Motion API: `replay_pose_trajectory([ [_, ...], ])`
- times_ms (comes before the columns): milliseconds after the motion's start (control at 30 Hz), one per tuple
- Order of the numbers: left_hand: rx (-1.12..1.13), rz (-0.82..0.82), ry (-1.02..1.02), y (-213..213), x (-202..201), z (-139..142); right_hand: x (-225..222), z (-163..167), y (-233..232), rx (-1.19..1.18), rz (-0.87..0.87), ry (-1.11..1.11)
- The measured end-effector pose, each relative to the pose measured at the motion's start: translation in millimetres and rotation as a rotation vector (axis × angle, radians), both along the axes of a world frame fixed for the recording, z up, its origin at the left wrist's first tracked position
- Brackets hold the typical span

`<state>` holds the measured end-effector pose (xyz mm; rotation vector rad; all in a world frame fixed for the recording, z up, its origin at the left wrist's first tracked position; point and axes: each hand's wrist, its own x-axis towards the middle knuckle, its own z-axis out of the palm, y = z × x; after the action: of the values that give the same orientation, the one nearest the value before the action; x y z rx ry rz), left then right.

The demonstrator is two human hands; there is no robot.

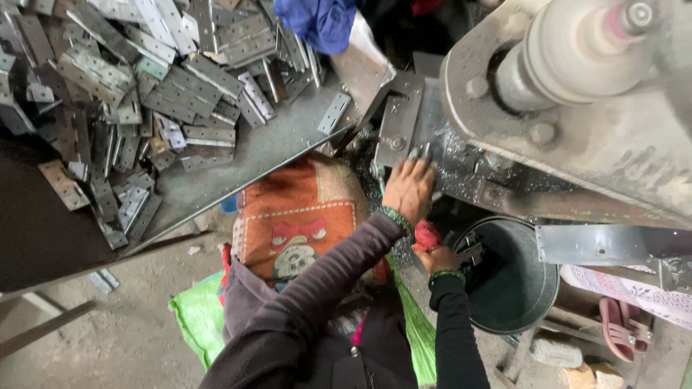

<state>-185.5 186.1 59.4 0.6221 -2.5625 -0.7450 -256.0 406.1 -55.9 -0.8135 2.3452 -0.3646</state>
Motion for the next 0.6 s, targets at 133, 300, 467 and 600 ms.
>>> replay_pose_trajectory([
  [133, -0.004, 0.056, -0.145, -19.1, -5.9, -11.5, -0.9, -0.6, 0.9, 0.144, -0.176, -0.092],
  [300, -0.083, 0.073, -0.283, -26.9, -19.8, -15.9, -1.2, -2.1, 1.5, 0.177, -0.203, -0.091],
  [467, -0.082, 0.104, -0.151, -24.1, -16.6, -22.5, 0.8, -3.5, 1.7, -0.047, -0.152, 0.136],
  [600, 0.022, 0.136, -0.016, -26.5, -15.7, -21.9, 3.7, -1.3, 0.2, -0.114, -0.009, 0.178],
])
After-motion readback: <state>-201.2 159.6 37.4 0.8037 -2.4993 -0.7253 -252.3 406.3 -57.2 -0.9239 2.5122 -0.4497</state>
